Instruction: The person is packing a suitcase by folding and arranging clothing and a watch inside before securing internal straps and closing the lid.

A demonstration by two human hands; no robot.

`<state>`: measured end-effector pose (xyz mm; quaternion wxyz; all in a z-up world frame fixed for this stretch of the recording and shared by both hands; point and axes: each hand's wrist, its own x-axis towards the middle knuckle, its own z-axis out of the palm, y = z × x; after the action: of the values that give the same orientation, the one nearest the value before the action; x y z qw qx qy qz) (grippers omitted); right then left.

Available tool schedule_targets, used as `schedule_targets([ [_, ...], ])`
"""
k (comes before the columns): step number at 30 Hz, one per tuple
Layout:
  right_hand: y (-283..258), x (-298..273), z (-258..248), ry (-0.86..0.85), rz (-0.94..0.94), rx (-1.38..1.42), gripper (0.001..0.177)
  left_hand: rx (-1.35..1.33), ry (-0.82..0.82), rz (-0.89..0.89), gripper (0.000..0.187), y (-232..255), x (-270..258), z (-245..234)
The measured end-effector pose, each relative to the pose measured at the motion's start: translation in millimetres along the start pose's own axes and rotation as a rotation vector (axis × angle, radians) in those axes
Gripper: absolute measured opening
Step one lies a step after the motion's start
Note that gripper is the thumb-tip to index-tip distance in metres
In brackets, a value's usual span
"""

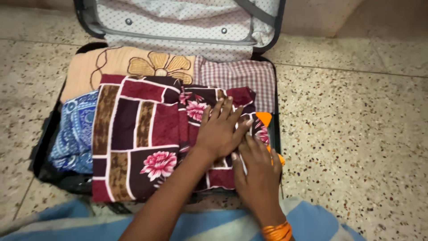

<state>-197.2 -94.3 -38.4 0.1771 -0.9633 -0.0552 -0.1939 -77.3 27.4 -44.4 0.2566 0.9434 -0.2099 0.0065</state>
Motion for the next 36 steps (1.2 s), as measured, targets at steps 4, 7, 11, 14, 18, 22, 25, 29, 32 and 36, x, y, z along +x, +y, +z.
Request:
schedule_targets([
  [4,-3,3,1,0.07,-0.01,0.024,0.051,-0.049,-0.016,0.087,0.071,-2,9,-23],
  [7,-5,3,-1,0.103,0.007,0.07,0.054,0.045,0.021,0.161,0.069,2,-11,-48],
  [11,-15,3,-10,0.291,0.039,0.174,0.044,0.213,0.118,0.163,0.064,-7,-41,-66],
  [14,-31,-4,-24,0.343,0.104,0.185,0.046,0.237,0.119,0.128,0.072,-25,-60,-57],
  [18,-42,-2,-38,0.195,0.243,0.173,0.062,0.175,0.11,0.082,0.071,-35,-59,-41],
  [22,-41,2,-54,-0.008,0.56,0.143,0.074,0.152,0.089,0.077,0.073,-41,-60,-41],
  [25,-41,4,-57,-0.133,0.591,0.139,0.071,0.134,0.096,0.077,0.073,-39,-60,-38],
  [29,-34,4,-47,-0.23,0.668,0.173,0.069,0.09,0.122,0.075,0.073,-38,-62,-41],
  [32,-27,-2,-35,-0.066,0.651,0.464,0.044,-0.019,0.174,0.102,0.073,-36,-61,-58],
  [36,-28,-6,-23,0.147,0.601,0.895,0.031,-0.104,0.132,0.2,0.064,-34,-82,-105],
])
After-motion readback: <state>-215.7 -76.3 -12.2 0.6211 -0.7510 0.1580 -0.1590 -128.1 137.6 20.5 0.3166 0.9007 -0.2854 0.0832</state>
